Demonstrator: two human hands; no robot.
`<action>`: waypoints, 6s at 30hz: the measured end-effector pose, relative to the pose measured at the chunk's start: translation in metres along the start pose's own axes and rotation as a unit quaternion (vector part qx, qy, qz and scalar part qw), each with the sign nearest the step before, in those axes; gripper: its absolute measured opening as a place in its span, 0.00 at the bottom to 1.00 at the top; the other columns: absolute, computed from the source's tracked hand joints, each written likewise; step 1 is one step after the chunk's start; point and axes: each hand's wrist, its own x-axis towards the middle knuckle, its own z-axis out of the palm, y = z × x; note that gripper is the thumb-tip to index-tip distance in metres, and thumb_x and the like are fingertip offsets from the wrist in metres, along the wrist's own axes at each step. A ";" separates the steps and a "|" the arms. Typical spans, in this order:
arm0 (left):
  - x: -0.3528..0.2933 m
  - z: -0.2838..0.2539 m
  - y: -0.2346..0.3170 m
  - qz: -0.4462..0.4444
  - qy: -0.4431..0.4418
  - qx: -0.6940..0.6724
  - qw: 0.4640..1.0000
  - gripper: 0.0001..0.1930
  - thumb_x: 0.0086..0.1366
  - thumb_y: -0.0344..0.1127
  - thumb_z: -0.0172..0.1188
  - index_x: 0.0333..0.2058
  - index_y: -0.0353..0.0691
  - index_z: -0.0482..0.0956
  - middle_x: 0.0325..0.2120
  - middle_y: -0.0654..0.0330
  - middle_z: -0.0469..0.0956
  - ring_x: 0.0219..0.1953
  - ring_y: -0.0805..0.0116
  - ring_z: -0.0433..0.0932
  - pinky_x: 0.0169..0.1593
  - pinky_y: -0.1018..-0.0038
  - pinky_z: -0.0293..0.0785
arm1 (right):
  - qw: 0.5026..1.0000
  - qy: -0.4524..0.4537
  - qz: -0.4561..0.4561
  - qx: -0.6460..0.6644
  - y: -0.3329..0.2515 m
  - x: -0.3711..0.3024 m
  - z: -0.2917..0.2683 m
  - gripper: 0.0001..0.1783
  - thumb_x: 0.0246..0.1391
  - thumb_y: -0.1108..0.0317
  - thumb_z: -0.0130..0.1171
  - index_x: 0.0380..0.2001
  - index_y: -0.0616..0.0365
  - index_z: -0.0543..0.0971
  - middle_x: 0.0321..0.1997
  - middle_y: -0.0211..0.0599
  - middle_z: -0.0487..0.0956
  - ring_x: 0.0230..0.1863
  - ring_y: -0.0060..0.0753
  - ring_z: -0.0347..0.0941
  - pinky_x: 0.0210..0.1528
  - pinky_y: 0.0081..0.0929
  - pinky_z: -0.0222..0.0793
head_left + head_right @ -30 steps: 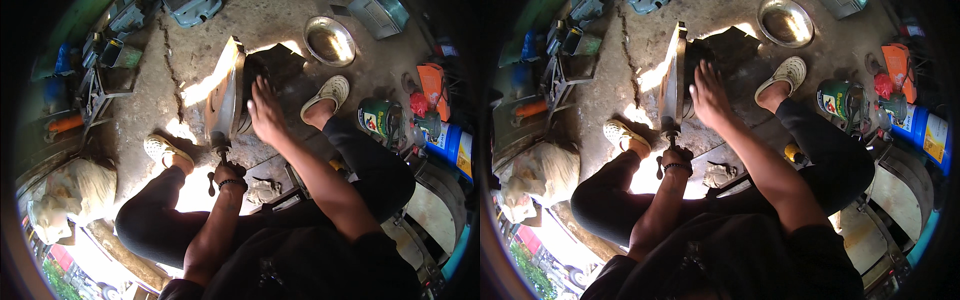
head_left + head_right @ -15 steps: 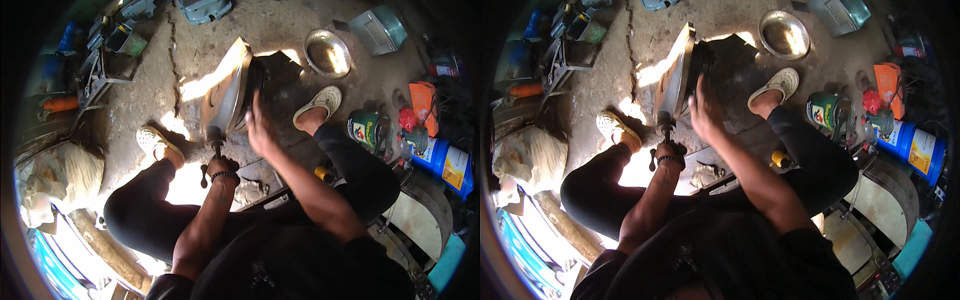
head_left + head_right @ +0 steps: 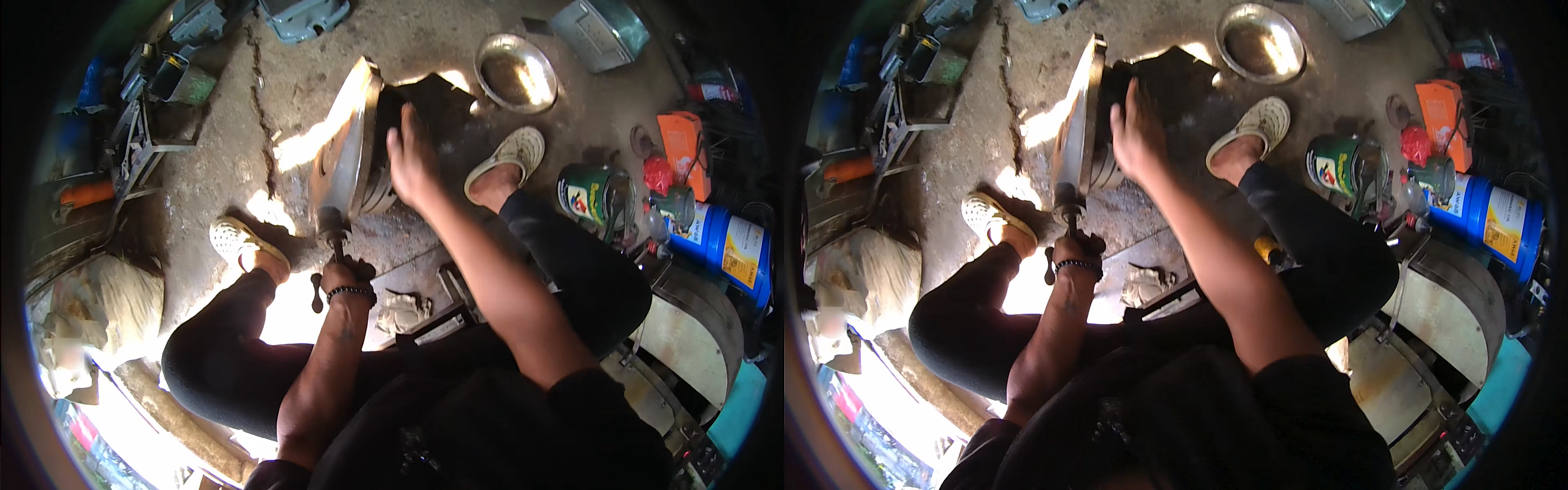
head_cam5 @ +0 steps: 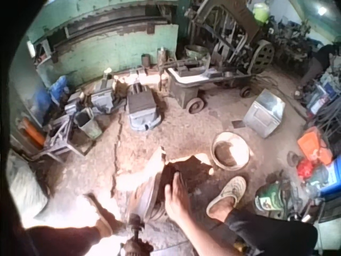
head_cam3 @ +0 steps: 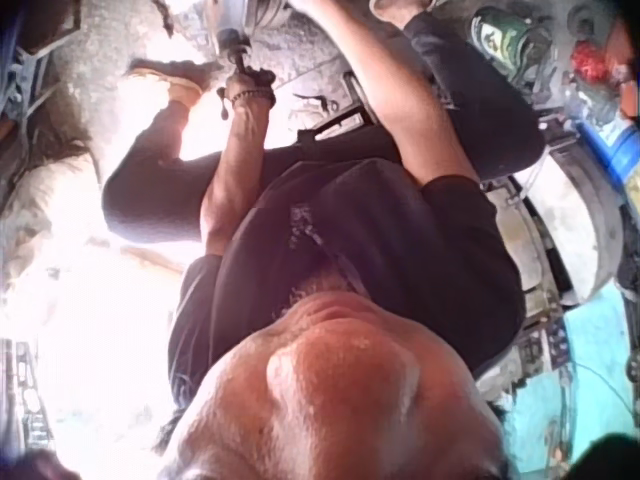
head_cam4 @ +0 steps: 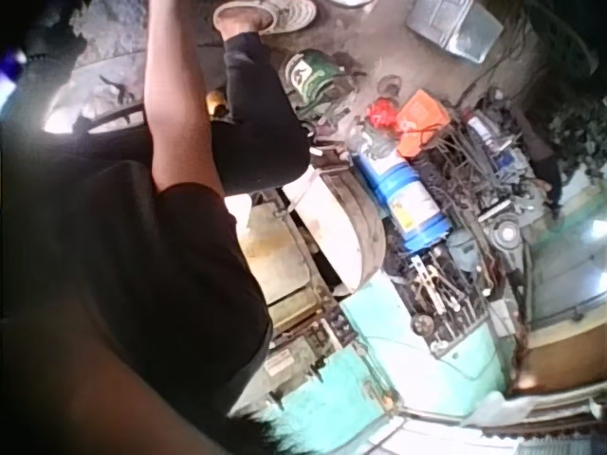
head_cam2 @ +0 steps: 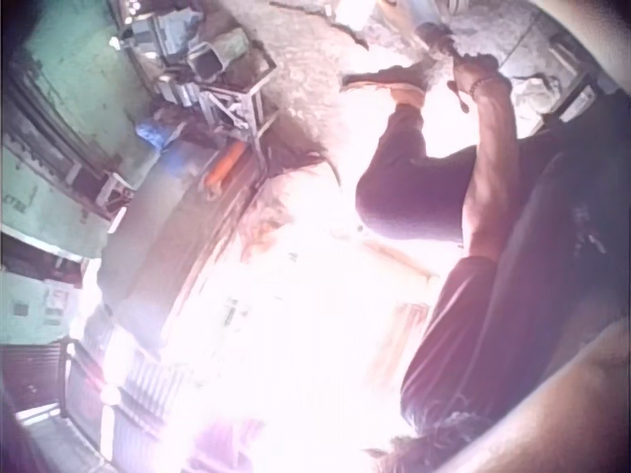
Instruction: The person sits on the floor and cleans a metal mechanical part using a cloth and a small brush. They repeatedly wipe and scrub the surface, occasionally rotating the part to access different areas.
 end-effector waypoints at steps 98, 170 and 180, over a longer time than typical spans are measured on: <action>0.003 -0.005 0.006 0.002 0.086 -0.037 0.996 0.05 0.64 0.26 0.40 0.33 0.40 0.66 0.21 0.62 0.65 0.19 0.67 0.66 0.23 0.69 0.70 | 0.987 0.002 -0.141 -0.081 -0.002 -0.019 -0.005 0.27 0.63 0.64 0.44 0.61 0.71 0.64 0.61 0.56 0.70 0.63 0.54 0.65 0.66 0.50 0.57; 0.039 -0.032 -0.004 -0.002 0.063 -0.049 0.997 0.06 0.63 0.29 0.41 0.29 0.42 0.67 0.18 0.65 0.63 0.16 0.70 0.63 0.20 0.71 0.69 | 0.989 -0.043 -0.076 -0.117 0.006 -0.013 -0.004 0.25 0.66 0.59 0.41 0.60 0.61 0.69 0.70 0.44 0.61 0.70 0.48 0.56 0.70 0.60 0.47; 0.041 -0.026 -0.003 0.015 0.067 0.070 0.995 0.07 0.62 0.28 0.40 0.28 0.49 0.64 0.22 0.65 0.60 0.20 0.66 0.61 0.22 0.71 0.64 | 0.990 -0.006 -0.100 -0.099 0.004 -0.025 -0.001 0.23 0.65 0.61 0.43 0.58 0.62 0.70 0.68 0.46 0.64 0.70 0.49 0.56 0.70 0.55 0.49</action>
